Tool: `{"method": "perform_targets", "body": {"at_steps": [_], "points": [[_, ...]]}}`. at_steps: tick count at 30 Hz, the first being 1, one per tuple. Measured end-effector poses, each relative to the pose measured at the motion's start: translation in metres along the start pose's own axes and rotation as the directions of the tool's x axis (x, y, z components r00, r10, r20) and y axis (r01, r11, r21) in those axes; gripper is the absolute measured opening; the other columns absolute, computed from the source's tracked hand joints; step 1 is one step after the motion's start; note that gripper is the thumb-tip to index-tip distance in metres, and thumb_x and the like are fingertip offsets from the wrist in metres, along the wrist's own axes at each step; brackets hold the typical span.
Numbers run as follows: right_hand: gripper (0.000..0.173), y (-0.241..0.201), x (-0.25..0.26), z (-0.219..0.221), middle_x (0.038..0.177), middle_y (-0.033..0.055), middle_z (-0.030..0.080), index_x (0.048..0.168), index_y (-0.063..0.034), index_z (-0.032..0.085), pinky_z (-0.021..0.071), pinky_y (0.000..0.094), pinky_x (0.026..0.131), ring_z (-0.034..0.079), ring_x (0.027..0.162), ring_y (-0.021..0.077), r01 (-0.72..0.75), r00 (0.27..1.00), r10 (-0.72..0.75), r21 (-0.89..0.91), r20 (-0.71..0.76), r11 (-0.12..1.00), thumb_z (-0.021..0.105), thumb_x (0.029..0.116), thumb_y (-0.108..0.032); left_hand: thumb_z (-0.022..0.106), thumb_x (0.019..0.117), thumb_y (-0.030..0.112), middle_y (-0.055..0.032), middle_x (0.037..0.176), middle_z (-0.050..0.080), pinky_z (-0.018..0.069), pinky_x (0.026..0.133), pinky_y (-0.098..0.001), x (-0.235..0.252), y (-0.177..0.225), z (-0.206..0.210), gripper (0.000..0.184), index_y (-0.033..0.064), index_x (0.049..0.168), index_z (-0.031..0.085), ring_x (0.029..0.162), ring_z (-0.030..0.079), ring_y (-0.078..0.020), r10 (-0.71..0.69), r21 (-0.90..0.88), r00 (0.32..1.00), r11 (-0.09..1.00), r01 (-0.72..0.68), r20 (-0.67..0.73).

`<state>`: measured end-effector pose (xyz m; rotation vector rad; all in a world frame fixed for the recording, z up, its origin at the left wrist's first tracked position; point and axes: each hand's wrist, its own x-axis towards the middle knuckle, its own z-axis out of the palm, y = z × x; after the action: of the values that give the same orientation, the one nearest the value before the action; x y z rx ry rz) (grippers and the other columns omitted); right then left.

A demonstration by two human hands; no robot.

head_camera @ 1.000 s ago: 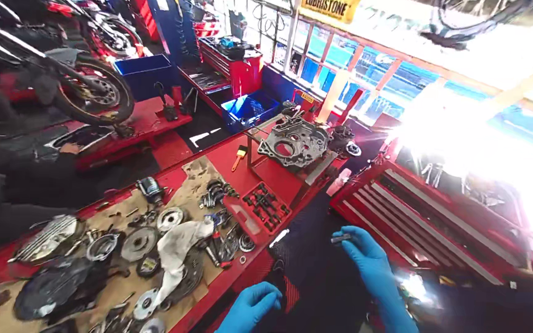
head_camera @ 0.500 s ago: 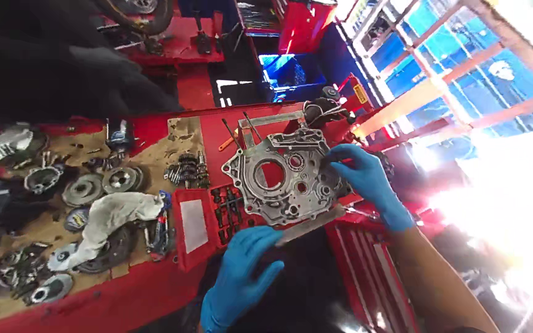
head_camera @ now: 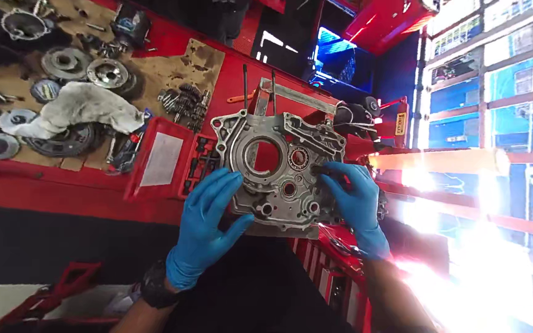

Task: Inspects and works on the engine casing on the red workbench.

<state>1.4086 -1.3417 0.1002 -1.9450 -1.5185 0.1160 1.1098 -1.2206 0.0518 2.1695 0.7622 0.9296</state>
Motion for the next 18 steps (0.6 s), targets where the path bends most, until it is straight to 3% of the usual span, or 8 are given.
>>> {"method": "perform_targets", "body": {"at_steps": [11,18], "points": [[0.018,0.000,0.005,-0.002,0.105,0.0047,0.077,0.107,-0.0071,0.077,0.0480,0.0363,0.101,0.069,0.099,0.0139,0.041,0.998,-0.039,-0.033,0.057,0.999,0.074,0.0920,-0.018,0.058,0.1003,0.048,-0.0087,0.143,0.060,0.0340,0.119,-0.0406,-0.001,-0.001,0.004,0.056,0.0151,0.145,0.053,0.142,0.046,-0.0250,0.012,-0.019,1.000,1.000,-0.013,-0.024],[0.018,-0.001,-0.001,0.010,0.107,0.0066,0.076,0.107,-0.0064,0.076,0.0462,0.0377,0.104,0.069,0.105,0.0150,0.010,1.000,-0.012,-0.065,-0.025,0.998,0.073,0.0906,-0.014,0.062,0.0990,0.045,-0.0082,0.143,0.060,0.0342,0.119,-0.0399,-0.001,-0.006,0.005,0.056,0.0148,0.145,0.053,0.143,0.045,-0.0248,0.036,-0.045,0.999,0.998,-0.037,-0.024]]}}
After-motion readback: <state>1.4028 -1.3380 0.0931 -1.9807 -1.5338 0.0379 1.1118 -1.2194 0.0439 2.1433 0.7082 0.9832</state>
